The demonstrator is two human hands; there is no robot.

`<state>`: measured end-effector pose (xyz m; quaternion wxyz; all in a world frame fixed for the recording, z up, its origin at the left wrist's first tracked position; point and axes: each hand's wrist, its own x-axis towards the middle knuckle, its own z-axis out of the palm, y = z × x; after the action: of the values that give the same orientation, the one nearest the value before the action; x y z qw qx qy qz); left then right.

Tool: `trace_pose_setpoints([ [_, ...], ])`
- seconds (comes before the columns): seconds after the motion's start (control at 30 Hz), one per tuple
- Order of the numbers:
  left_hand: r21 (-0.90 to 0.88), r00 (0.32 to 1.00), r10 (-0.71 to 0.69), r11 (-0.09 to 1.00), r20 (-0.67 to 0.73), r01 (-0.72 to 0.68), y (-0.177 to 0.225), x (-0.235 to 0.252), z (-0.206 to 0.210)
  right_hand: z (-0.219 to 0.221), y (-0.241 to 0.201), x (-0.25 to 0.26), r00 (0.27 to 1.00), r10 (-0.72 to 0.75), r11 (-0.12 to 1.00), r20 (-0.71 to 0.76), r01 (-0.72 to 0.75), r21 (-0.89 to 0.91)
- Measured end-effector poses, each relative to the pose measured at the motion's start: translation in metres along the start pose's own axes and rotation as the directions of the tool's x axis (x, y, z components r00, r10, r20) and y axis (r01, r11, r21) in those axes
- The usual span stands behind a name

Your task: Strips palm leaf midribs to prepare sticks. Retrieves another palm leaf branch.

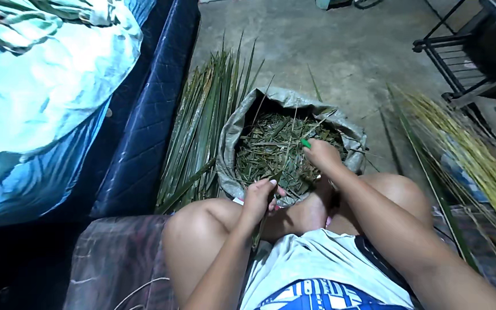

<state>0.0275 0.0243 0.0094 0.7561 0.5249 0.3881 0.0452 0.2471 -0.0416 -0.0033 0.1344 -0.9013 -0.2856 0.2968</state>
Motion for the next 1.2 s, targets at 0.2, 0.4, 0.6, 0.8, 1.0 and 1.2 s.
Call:
trace_pose_setpoints([
  [0.2, 0.081, 1.0, -0.012, 0.997, -0.006, 0.012, -0.005, 0.003, 0.008, 0.019, -0.008, -0.01, 0.96, -0.156, 0.866, 0.234, 0.019, 0.499],
  [0.4, 0.247, 0.997, -0.038, 0.969, 0.06, 0.022, -0.007, 0.002, 0.019, 0.02, 0.004, 0.01, 0.971, -0.149, 0.871, 0.185, 0.04, 0.49],
  [0.6, 0.401, 0.994, 0.029, 0.916, -0.107, 0.016, -0.006, 0.004, 0.015, 0.018, -0.003, -0.01, 0.979, -0.181, 0.936, 0.096, 0.142, 0.323],
  [0.8, 0.498, 0.968, 0.1, 0.867, -0.231, 0.029, -0.008, 0.01, 0.005, 0.027, -0.028, -0.074, 0.867, -0.258, 0.965, 0.426, 0.256, 0.063],
  [1.0, 0.583, 0.974, 0.135, 0.812, -0.184, -0.002, -0.002, 0.008, 0.009, 0.029, -0.04, -0.051, 0.951, -0.146, 0.938, 0.271, 0.22, -0.266],
  [1.2, 0.567, 0.98, 0.111, 0.824, -0.167, 0.003, -0.007, 0.008, 0.011, 0.019, -0.034, -0.031, 0.988, -0.066, 0.978, 0.143, 0.092, -0.187],
])
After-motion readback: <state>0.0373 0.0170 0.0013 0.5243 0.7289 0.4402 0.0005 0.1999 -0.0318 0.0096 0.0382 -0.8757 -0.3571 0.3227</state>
